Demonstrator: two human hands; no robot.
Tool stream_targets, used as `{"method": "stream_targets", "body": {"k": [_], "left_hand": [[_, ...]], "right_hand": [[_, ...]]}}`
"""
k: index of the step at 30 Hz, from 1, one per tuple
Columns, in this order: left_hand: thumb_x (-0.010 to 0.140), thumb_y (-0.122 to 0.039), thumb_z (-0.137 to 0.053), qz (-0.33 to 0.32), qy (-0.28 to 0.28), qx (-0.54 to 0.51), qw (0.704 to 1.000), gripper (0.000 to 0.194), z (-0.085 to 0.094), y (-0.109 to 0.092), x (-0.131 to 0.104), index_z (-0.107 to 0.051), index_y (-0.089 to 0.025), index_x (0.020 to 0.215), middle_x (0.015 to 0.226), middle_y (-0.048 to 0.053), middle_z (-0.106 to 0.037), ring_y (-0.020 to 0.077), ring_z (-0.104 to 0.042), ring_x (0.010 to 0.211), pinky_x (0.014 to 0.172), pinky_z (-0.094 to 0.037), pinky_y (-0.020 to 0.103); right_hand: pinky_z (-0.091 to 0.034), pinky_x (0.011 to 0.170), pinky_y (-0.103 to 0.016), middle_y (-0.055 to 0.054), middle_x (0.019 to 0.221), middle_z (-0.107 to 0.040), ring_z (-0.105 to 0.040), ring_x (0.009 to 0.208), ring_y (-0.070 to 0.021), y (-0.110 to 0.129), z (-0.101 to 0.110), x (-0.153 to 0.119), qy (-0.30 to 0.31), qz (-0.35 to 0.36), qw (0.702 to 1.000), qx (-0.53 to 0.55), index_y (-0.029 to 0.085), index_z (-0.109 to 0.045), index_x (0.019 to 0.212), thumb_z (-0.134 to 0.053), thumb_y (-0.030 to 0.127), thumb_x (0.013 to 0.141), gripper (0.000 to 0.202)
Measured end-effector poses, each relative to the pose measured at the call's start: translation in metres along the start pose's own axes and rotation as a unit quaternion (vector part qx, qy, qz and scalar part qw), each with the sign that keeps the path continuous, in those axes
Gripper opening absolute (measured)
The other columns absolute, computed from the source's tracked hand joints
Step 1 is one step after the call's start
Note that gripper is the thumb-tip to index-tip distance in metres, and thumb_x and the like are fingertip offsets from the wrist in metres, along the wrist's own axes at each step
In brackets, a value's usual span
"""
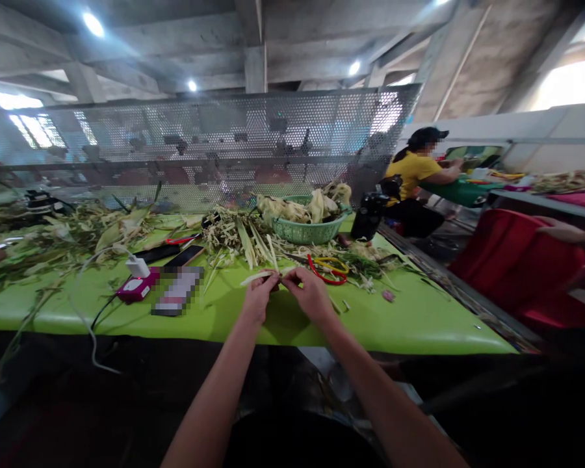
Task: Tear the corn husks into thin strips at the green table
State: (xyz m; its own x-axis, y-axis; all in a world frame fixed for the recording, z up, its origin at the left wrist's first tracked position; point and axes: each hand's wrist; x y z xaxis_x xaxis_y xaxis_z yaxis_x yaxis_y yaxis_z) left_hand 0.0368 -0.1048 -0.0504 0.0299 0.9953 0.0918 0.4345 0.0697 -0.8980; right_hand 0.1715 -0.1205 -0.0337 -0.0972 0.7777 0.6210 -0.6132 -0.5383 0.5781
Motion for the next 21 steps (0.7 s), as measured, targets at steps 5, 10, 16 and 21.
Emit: {"method": "stream_targets", "body": {"k": [5,10,16,21], "left_hand": [[0.061,-0.038,-0.076,0.016,-0.01,-0.052,0.998,0.03,0.002,0.002,0.002,-0.065,-0.014,0.075,0.066,-0.001,-0.059,0.007,-0.048,0.057,0.058,-0.038,0.021],[0.066,-0.036,-0.073,0.013,0.015,0.008,1.0,0.025,0.0,0.0,-0.001,-0.063,-0.015,0.076,0.064,-0.002,-0.057,0.0072,-0.047,0.057,0.056,-0.035,0.02],[0.071,-0.037,-0.068,0.014,0.075,0.035,0.996,0.022,-0.003,-0.004,-0.007,-0.061,-0.016,0.076,0.064,-0.003,-0.054,0.0084,-0.044,0.059,0.056,-0.031,0.021],[0.071,-0.044,-0.067,-0.018,0.097,0.098,0.99,0.028,-0.004,-0.001,-0.006,-0.062,-0.016,0.074,0.064,-0.002,-0.054,0.0109,-0.046,0.062,0.062,-0.034,0.023]], "right_hand": [[-0.044,0.066,-0.028,-0.002,0.074,-0.066,-0.058,0.068,-0.0164,0.001,-0.003,0.0,0.046,-0.039,0.995,0.077,0.019,-0.065,0.077,-0.06,0.031,0.08,0.014],[-0.045,0.064,-0.027,-0.002,0.081,-0.066,-0.058,0.069,-0.0151,-0.005,0.002,0.005,0.007,-0.136,0.96,0.244,0.019,-0.065,0.091,-0.06,0.042,0.079,0.027],[-0.042,0.055,-0.024,0.0,0.067,-0.058,-0.049,0.058,-0.0121,-0.01,0.002,0.008,-0.028,-0.171,0.939,0.296,0.018,-0.059,0.073,-0.066,0.046,0.072,0.029],[-0.042,0.058,-0.026,0.002,0.064,-0.053,-0.047,0.059,-0.0129,-0.011,0.0,0.008,-0.056,-0.148,0.949,0.273,0.019,-0.056,0.07,-0.063,0.046,0.074,0.028]]}}
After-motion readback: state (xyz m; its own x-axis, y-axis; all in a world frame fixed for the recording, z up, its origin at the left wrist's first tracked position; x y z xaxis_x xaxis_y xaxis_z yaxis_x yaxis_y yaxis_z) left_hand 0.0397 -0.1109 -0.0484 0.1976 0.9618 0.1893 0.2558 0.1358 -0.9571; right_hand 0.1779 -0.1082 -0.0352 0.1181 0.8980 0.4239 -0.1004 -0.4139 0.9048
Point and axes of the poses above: each hand's wrist, its own x-axis towards the middle knuckle, its own z-axis out of the back of the hand, y = z × x
